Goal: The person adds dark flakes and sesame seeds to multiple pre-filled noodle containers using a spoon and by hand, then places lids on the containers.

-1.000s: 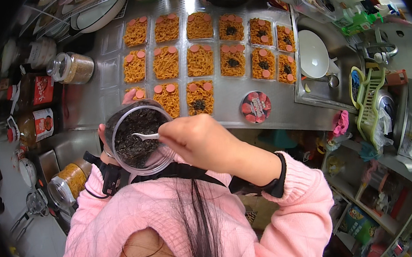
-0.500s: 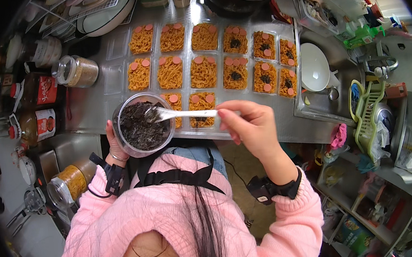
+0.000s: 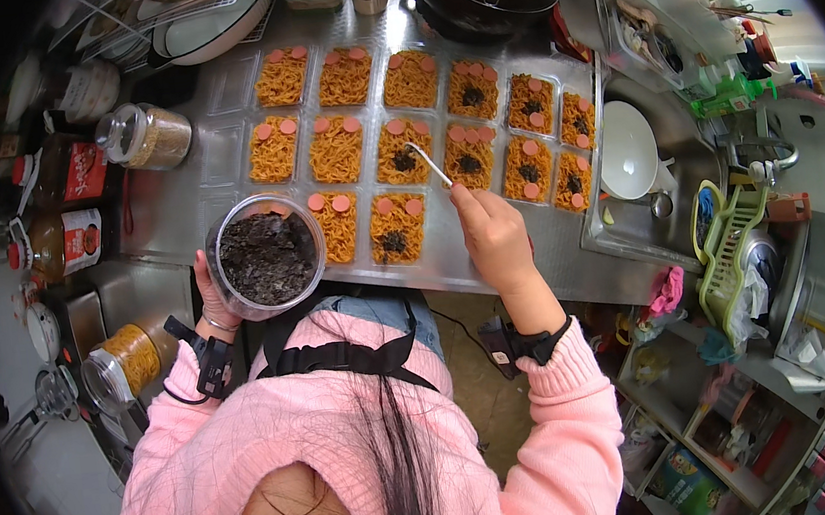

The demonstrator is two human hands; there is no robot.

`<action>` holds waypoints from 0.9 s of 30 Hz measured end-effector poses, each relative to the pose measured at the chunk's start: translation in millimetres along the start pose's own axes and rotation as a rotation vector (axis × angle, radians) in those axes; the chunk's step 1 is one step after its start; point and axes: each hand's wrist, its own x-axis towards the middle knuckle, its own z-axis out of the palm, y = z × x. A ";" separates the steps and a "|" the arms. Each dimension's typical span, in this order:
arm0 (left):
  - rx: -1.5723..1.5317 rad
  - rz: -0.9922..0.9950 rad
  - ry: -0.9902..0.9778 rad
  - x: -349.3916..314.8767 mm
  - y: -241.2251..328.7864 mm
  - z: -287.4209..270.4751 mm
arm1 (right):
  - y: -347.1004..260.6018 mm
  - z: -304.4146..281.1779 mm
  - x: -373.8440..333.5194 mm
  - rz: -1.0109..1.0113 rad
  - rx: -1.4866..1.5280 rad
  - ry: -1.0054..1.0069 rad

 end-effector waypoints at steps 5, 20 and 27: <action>0.124 -0.031 -0.109 4.4 3.1 27.7 | -42.9 -41.7 19.6 0.363 0.405 0.025; 0.389 0.014 -0.358 13.8 7.5 97.0 | -90.2 -13.8 55.0 0.178 0.748 -0.371; 0.196 -0.002 -0.300 22.0 3.4 94.7 | -67.5 -24.8 54.5 0.671 1.013 -0.445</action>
